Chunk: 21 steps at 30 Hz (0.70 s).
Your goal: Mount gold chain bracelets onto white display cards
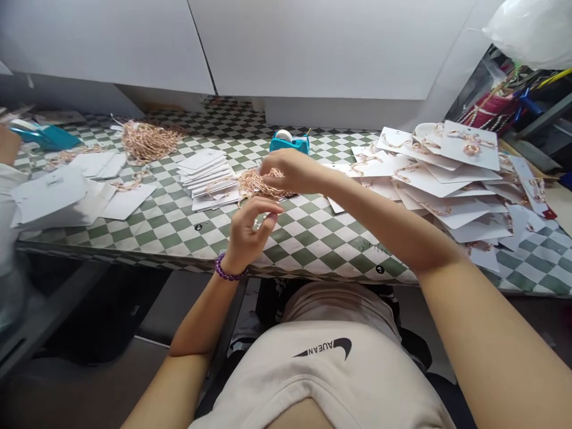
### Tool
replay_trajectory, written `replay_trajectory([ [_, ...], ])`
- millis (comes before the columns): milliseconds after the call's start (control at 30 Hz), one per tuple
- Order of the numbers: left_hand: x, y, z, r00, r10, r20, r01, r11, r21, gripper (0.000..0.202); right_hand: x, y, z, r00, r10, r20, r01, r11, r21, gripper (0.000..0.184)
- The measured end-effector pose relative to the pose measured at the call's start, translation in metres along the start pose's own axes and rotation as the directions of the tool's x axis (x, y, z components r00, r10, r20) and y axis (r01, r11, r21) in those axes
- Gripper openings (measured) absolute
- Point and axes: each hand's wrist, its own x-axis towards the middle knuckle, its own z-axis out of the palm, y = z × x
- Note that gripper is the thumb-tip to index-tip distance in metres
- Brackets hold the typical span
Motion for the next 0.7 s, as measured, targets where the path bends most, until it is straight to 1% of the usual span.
replay_trajectory([
  [67,0.000,0.003,0.000,0.999,0.037,0.025,-0.037,0.999,-0.012,0.017,0.052,-0.007,0.023,0.995,-0.093,0.040,0.095,0.994,-0.054,0.040],
  [133,-0.001,0.004,0.001,0.997,0.060,0.046,-0.057,0.997,-0.046,0.017,0.095,-0.015,0.044,0.987,-0.143,0.071,0.149,0.985,-0.082,0.053],
  [167,-0.001,0.004,0.001,0.996,0.071,0.053,-0.068,0.995,-0.070,0.017,0.113,-0.020,0.052,0.990,-0.129,0.052,0.133,0.989,-0.071,0.061],
  [233,-0.001,0.003,0.002,0.993,0.095,0.066,-0.087,0.990,-0.114,0.016,0.141,-0.028,0.063,0.997,-0.064,0.036,0.066,0.996,-0.057,0.074],
  [300,-0.003,0.001,0.003,0.990,0.110,0.083,-0.097,0.985,-0.145,0.015,0.159,-0.035,0.069,0.997,-0.008,0.082,0.013,0.998,-0.068,0.079],
  [333,-0.003,0.000,0.004,0.989,0.114,0.093,-0.098,0.982,-0.159,0.015,0.164,-0.038,0.071,0.992,0.005,0.123,0.004,0.997,-0.079,0.077],
  [400,-0.006,-0.002,0.005,0.987,0.123,0.103,-0.103,0.978,-0.183,0.015,0.165,-0.043,0.074,0.982,0.017,0.186,0.002,0.995,-0.101,0.068],
  [433,-0.007,-0.003,0.006,0.986,0.130,0.104,-0.108,0.975,-0.192,0.015,0.162,-0.047,0.074,0.981,0.019,0.191,0.004,0.993,-0.116,0.063],
  [500,-0.008,-0.003,0.006,0.984,0.142,0.106,-0.118,0.971,-0.206,0.016,0.149,-0.056,0.071,0.987,0.000,0.163,0.028,0.985,-0.171,0.047],
  [533,-0.008,-0.004,0.005,0.984,0.142,0.108,-0.117,0.971,-0.209,0.016,0.140,-0.061,0.067,0.990,-0.033,0.135,0.062,0.975,-0.215,0.038],
  [567,-0.009,-0.003,0.005,0.984,0.133,0.115,-0.107,0.972,-0.210,0.017,0.130,-0.066,0.060,0.990,-0.075,0.119,0.103,0.963,-0.249,0.032],
  [600,-0.010,-0.003,0.005,0.985,0.119,0.128,-0.090,0.974,-0.210,0.016,0.120,-0.071,0.051,0.990,-0.104,0.094,0.125,0.956,-0.263,0.031],
  [633,-0.011,-0.003,0.005,0.984,0.104,0.146,-0.072,0.975,-0.209,0.016,0.110,-0.075,0.039,0.992,-0.109,0.060,0.120,0.960,-0.253,0.032],
  [700,-0.015,-0.003,0.006,0.982,0.056,0.181,-0.027,0.988,-0.155,0.015,0.090,-0.080,0.010,0.997,-0.079,-0.014,0.075,0.985,-0.153,0.028],
])
